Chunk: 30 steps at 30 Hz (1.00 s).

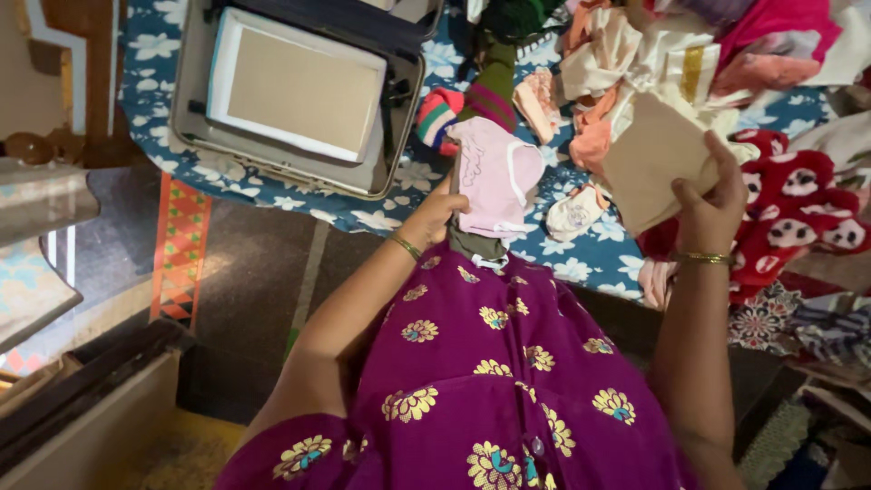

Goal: The person organizes various clothing items into a small suitcase by folding and placing them into sections, including placing internal dividers and arranging small garments one at a time.

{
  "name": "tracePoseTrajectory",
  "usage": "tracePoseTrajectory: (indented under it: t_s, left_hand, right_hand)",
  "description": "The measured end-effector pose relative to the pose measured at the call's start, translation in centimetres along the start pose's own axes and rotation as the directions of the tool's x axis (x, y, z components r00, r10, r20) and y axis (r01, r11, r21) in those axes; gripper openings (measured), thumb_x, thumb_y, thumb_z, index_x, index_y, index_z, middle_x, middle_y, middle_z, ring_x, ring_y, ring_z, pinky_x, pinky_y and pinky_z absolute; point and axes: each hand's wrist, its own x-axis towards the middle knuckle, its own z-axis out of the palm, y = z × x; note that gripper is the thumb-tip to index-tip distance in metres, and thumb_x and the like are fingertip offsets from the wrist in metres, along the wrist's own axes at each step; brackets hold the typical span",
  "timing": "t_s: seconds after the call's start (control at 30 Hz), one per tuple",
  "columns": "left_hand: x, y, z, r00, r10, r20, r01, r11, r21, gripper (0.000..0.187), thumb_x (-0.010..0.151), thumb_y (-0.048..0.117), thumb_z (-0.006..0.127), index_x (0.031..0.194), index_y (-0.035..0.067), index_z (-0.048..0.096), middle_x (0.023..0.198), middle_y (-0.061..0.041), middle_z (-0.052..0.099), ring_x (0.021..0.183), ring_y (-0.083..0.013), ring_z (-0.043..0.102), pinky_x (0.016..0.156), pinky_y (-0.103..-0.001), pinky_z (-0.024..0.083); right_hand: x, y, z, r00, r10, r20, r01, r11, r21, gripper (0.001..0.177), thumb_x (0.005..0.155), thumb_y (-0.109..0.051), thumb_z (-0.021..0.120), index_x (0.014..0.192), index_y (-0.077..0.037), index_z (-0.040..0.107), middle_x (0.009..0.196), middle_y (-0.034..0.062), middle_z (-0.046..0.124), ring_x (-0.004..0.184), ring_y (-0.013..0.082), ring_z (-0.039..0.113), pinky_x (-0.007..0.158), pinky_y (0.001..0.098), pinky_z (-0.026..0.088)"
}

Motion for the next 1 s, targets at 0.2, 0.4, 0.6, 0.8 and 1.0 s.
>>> tracePoseTrajectory:
  t_s: [0.2, 0.4, 0.6, 0.8, 1.0]
  left_hand:
    - [1.4, -1.1, 0.9, 0.999, -0.033, 0.019, 0.032, 0.998, 0.048, 0.101, 0.068, -0.009, 0.054, 0.162, 0.015, 0.028, 0.144, -0.008, 0.052, 0.124, -0.0212, 0.051, 0.093, -0.028, 0.048]
    - [2.4, -3.6, 2.4, 0.999, 0.01, 0.041, -0.013, 0.997, 0.071, 0.106, 0.066, -0.01, 0.053, 0.164, 0.017, 0.023, 0.151, -0.007, 0.045, 0.134, -0.0205, 0.047, 0.098, -0.028, 0.047]
    - [3.8, -5.8, 3.5, 0.998, -0.001, 0.066, -0.004, 0.998, 0.067, 0.098, 0.079, -0.009, 0.05, 0.166, 0.021, 0.016, 0.162, -0.004, 0.036, 0.142, -0.0206, 0.044, 0.107, -0.032, 0.047]
    - [4.2, -5.4, 3.8, 0.999, -0.018, 0.027, 0.018, 1.0, 0.001, 0.093, 0.083, -0.013, 0.047, 0.166, 0.018, 0.019, 0.157, -0.011, 0.044, 0.135, -0.027, 0.052, 0.105, -0.041, 0.049]
    - [4.3, -3.0, 5.3, 0.993, 0.02, 0.113, -0.012, 0.997, -0.07, 0.092, 0.084, -0.014, 0.045, 0.165, 0.017, 0.016, 0.158, -0.014, 0.042, 0.141, -0.0288, 0.048, 0.113, -0.042, 0.046]
  right_hand:
    - [0.5, 1.4, -1.5, 0.982, -0.181, -0.058, 0.184, 0.981, 0.052, 0.082, 0.087, 0.018, 0.063, 0.164, -0.001, 0.04, 0.166, 0.0139, 0.046, 0.153, 0.0262, 0.05, 0.129, 0.0361, 0.042]
    - [-5.3, 2.7, 5.4, 0.987, -0.143, -0.068, 0.144, 0.989, 0.015, 0.075, 0.094, 0.007, 0.065, 0.162, 0.0, 0.035, 0.162, 0.0157, 0.045, 0.148, 0.0269, 0.05, 0.124, 0.0385, 0.045]
    - [-13.5, -0.5, 14.0, 0.843, 0.045, 0.536, 0.105, 0.963, -0.246, 0.079, 0.092, -0.01, 0.069, 0.161, -0.007, 0.033, 0.104, 0.0135, 0.064, 0.094, 0.024, 0.066, 0.085, 0.0351, 0.057]
    - [-12.6, -5.3, 12.8, 0.727, 0.126, 0.675, 0.091, 0.957, -0.277, 0.068, 0.092, -0.013, 0.066, 0.153, -0.01, 0.037, 0.109, 0.0159, 0.066, 0.095, 0.0272, 0.07, 0.08, 0.0366, 0.056]
    - [-12.1, -5.5, 11.1, 0.775, 0.138, 0.617, 0.089, 0.942, -0.323, 0.043, 0.096, -0.017, 0.065, 0.138, -0.009, 0.062, 0.103, 0.0131, 0.072, 0.095, 0.0239, 0.072, 0.085, 0.0364, 0.058]
